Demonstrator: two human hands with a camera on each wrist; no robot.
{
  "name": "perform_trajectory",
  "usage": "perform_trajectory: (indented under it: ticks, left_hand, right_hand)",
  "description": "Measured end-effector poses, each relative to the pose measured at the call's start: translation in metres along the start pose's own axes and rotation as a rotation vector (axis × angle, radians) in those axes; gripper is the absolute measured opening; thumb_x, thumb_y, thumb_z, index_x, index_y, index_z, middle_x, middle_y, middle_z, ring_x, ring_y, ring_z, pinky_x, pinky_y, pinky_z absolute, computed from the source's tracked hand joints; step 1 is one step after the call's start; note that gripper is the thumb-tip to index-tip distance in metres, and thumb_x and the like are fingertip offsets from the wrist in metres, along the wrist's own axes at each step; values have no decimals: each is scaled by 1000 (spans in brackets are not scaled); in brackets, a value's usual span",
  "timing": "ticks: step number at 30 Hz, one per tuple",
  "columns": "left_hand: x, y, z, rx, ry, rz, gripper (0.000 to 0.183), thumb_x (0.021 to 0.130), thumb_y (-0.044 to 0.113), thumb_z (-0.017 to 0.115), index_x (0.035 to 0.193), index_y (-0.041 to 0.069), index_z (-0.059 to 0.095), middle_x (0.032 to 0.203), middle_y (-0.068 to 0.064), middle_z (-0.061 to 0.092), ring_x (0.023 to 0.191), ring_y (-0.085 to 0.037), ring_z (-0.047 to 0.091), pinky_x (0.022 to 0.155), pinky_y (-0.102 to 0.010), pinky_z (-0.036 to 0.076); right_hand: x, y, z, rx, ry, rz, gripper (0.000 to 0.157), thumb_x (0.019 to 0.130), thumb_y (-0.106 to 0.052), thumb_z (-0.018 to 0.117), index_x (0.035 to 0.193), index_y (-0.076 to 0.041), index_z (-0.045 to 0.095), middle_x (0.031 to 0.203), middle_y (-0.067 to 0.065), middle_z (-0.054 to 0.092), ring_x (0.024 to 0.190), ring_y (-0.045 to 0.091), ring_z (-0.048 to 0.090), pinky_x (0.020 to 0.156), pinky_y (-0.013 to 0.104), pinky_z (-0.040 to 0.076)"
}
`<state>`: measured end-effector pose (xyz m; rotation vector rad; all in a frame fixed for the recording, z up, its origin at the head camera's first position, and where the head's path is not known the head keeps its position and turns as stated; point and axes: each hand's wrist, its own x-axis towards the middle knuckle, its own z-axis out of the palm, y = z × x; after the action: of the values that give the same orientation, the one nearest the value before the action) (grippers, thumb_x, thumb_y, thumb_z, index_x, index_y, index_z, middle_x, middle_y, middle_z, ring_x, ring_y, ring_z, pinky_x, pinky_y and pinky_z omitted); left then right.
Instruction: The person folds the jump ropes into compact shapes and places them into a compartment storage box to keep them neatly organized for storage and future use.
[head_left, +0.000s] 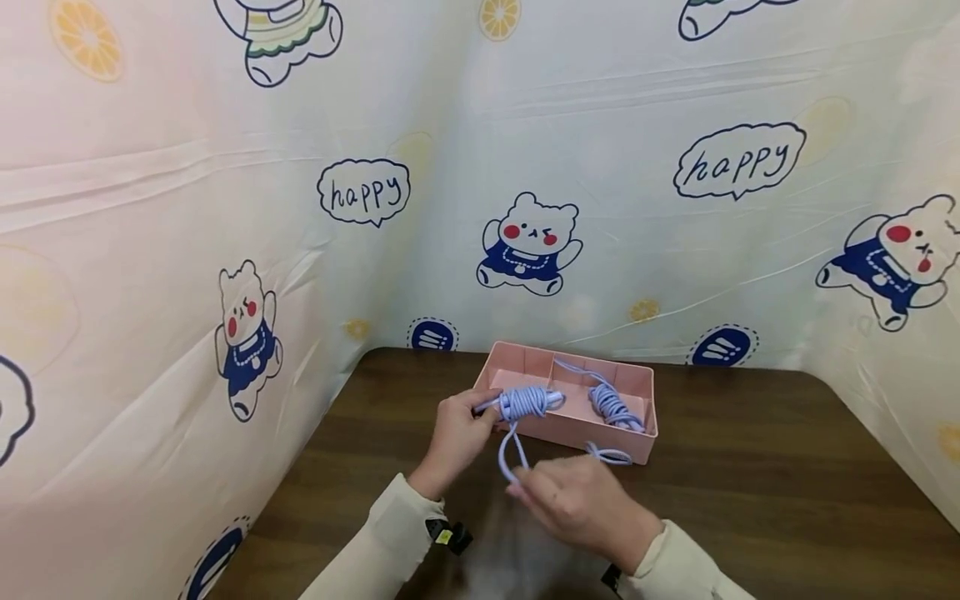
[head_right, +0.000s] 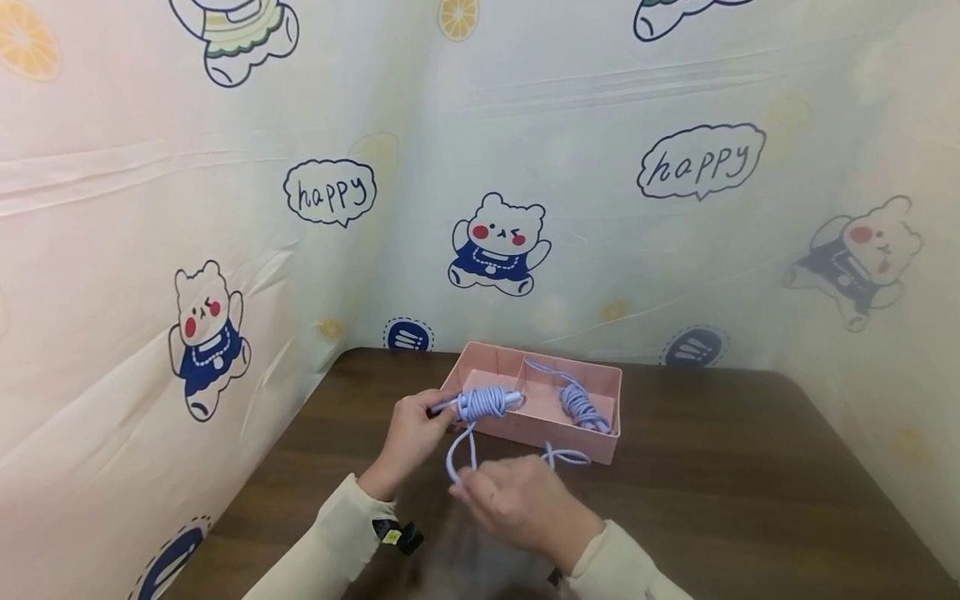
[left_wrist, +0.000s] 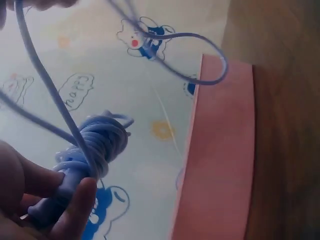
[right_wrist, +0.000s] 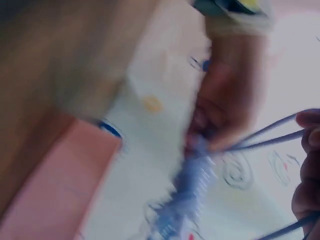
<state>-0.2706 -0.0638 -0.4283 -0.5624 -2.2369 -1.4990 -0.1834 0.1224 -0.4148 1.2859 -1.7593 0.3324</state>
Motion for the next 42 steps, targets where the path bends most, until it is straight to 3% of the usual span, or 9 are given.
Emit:
perform_trajectory:
  ticks: [5, 9, 12, 20, 24, 31, 35, 40, 42]
  left_hand:
    - [2, -1, -3, 37, 20, -16, 26, 87, -3, 69, 113, 0, 71, 95, -9, 69, 73, -21, 66, 56, -23, 54]
    - [5, -3, -5, -5, 10, -42, 30, 88, -4, 68, 118, 0, 68, 95, -10, 69, 73, -26, 68, 57, -24, 55]
    - [4, -4, -4, 52, -23, 3, 29, 87, -3, 69, 116, 2, 70, 98, -8, 69, 75, -22, 66, 58, -23, 54]
    - [-1, 0, -4, 231, -334, 273, 26, 87, 2, 72, 113, 8, 73, 102, 2, 69, 87, -8, 61, 75, -22, 53]
    - [-4, 6, -5, 175, -495, 359, 28, 89, 3, 70, 116, 9, 72, 104, 5, 68, 89, -5, 60, 77, -20, 52]
    - [-7, 17, -4, 39, -641, 490, 26, 89, 1, 69, 114, 6, 72, 105, 3, 67, 89, -5, 60, 79, -18, 51]
    - [-10, 21, -9, -76, -682, 458, 23, 88, -1, 69, 111, 3, 72, 105, 0, 68, 88, -7, 61, 76, -22, 53]
    - [-14, 27, -16, -313, -658, 276, 23, 89, 0, 68, 112, 3, 70, 103, -6, 68, 79, -13, 63, 67, -34, 57]
    - [-14, 29, -19, -390, -613, 202, 30, 89, 0, 68, 119, 3, 66, 105, -9, 67, 79, -16, 63, 67, -39, 57]
  right_hand:
    - [14, -2, -22, -44, 71, -38, 25, 99, -16, 51, 81, -6, 64, 64, -6, 49, 47, 4, 42, 41, 14, 35]
    - [25, -8, -36, -90, 66, -88, 26, 99, -13, 49, 80, -3, 63, 62, -4, 45, 45, 4, 39, 40, 13, 32]
    - [29, -8, -44, -98, 36, -72, 29, 101, -15, 48, 83, -2, 66, 61, -4, 43, 45, 4, 38, 40, 13, 31]
    - [33, 22, -69, -75, -106, -88, 32, 106, -18, 42, 96, -9, 71, 77, -2, 54, 61, 13, 47, 53, 23, 45]
    - [37, 46, -75, -101, -56, -87, 25, 104, -20, 49, 97, -10, 71, 76, -2, 55, 60, 14, 48, 53, 26, 47]
    - [26, 81, -68, -112, -72, 61, 36, 104, -31, 42, 122, -15, 69, 78, -2, 55, 61, 11, 44, 53, 24, 47]
    - [9, 95, -58, -101, -72, 161, 31, 101, -33, 51, 115, -16, 73, 73, -6, 50, 58, 7, 41, 50, 20, 42]
    - [-9, 105, -47, -104, -156, 311, 27, 96, -37, 59, 104, -17, 75, 73, -8, 45, 58, 5, 43, 51, 20, 42]
    - [-13, 106, -42, -132, -204, 348, 30, 97, -39, 57, 108, -18, 75, 80, -7, 55, 63, 7, 53, 57, 23, 50]
